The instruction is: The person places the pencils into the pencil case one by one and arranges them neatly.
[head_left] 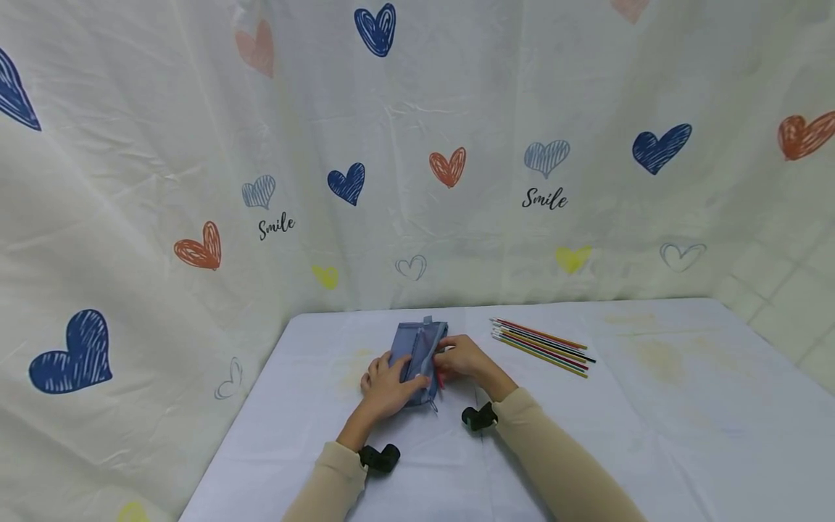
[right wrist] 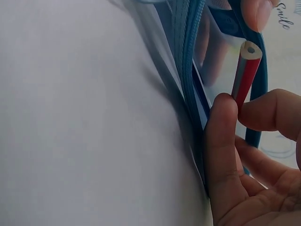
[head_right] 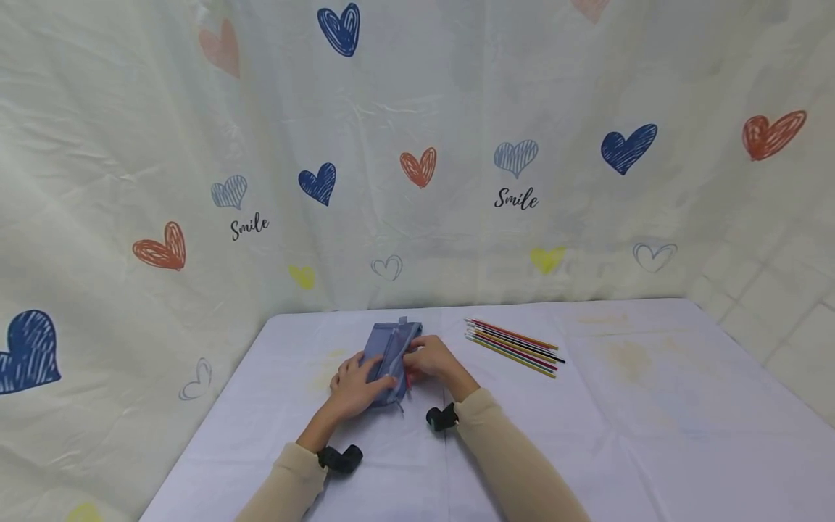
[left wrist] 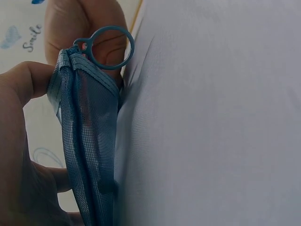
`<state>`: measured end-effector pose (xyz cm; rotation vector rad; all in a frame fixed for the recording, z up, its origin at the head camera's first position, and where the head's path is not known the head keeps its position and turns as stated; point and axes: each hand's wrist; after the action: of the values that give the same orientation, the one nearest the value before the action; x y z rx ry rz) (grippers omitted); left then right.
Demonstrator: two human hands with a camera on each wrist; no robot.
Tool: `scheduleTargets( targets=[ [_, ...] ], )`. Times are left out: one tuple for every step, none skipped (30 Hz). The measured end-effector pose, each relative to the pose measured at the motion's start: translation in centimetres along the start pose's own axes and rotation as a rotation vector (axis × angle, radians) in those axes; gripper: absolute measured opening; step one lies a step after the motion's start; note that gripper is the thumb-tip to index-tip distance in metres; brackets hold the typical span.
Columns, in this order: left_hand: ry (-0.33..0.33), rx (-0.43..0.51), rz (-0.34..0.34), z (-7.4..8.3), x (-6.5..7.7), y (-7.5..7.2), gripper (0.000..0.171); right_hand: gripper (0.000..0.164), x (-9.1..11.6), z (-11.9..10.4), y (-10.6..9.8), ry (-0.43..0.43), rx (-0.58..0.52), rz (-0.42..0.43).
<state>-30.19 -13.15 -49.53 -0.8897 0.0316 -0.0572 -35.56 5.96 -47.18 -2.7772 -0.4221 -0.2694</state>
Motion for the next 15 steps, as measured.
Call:
scheduleTargets(
  targets=[
    [-0.001,0.002,0.000,-0.1,-0.1,0.0,0.078,0.042,0.0,0.0,0.1,0.005,-0.012,0.003],
    [-0.001,0.004,0.001,-0.1,-0.1,0.0,0.078,0.042,-0.1,0.0,0.3,0.008,-0.021,0.005],
    [-0.003,0.003,0.002,-0.2,-0.2,0.1,0.077,0.042,-0.1,-0.1,0.4,0.013,-0.032,0.009],
    [-0.006,0.004,0.002,-0.2,-0.2,0.1,0.077,0.042,-0.1,-0.1,0.6,0.014,-0.034,0.013],
    [-0.004,0.009,0.008,-0.3,-0.2,0.1,0.077,0.042,-0.1,-0.1,0.7,0.015,-0.036,0.017],
    [-0.003,0.013,0.013,-0.3,-0.2,0.2,0.077,0.042,-0.1,-0.1,0.9,0.016,-0.042,0.020],
    [-0.003,0.017,0.017,-0.3,-0.2,0.2,0.077,0.042,-0.2,-0.1,1.0,0.019,-0.051,0.023],
    [-0.003,0.019,0.019,-0.3,-0.2,0.2,0.077,0.042,-0.1,-0.2,1.1,0.020,-0.053,0.025],
    [-0.004,0.020,0.019,-0.3,-0.2,0.2,0.077,0.043,-0.1,-0.2,1.3,0.023,-0.055,0.028],
    [-0.005,0.022,0.018,-0.3,-0.2,0.2,0.078,0.044,-0.1,-0.2,1.4,0.022,-0.053,0.027],
    [-0.006,0.022,0.018,-0.3,-0.2,0.2,0.078,0.044,-0.1,-0.2,1.5,0.027,-0.053,0.028],
    [-0.005,0.024,0.017,-0.2,-0.2,0.2,0.078,0.046,-0.1,-0.2,1.5,0.033,-0.052,0.027],
    [-0.005,0.025,0.017,-0.2,-0.2,0.2,0.078,0.046,-0.1,-0.2,1.6,0.034,-0.043,0.025],
    [-0.006,0.023,0.016,-0.2,-0.1,0.2,0.078,0.047,0.0,-0.2,1.6,0.032,-0.031,0.021],
    [-0.007,0.022,0.016,-0.2,-0.1,0.2,0.078,0.048,0.0,-0.2,1.6,0.032,-0.028,0.017]
  ],
)
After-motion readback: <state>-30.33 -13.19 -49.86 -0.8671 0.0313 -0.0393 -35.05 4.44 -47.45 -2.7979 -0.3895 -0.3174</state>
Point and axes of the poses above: each hand's wrist, its own x-axis away from the middle knuckle, its own y-axis out of the palm, z = x × y
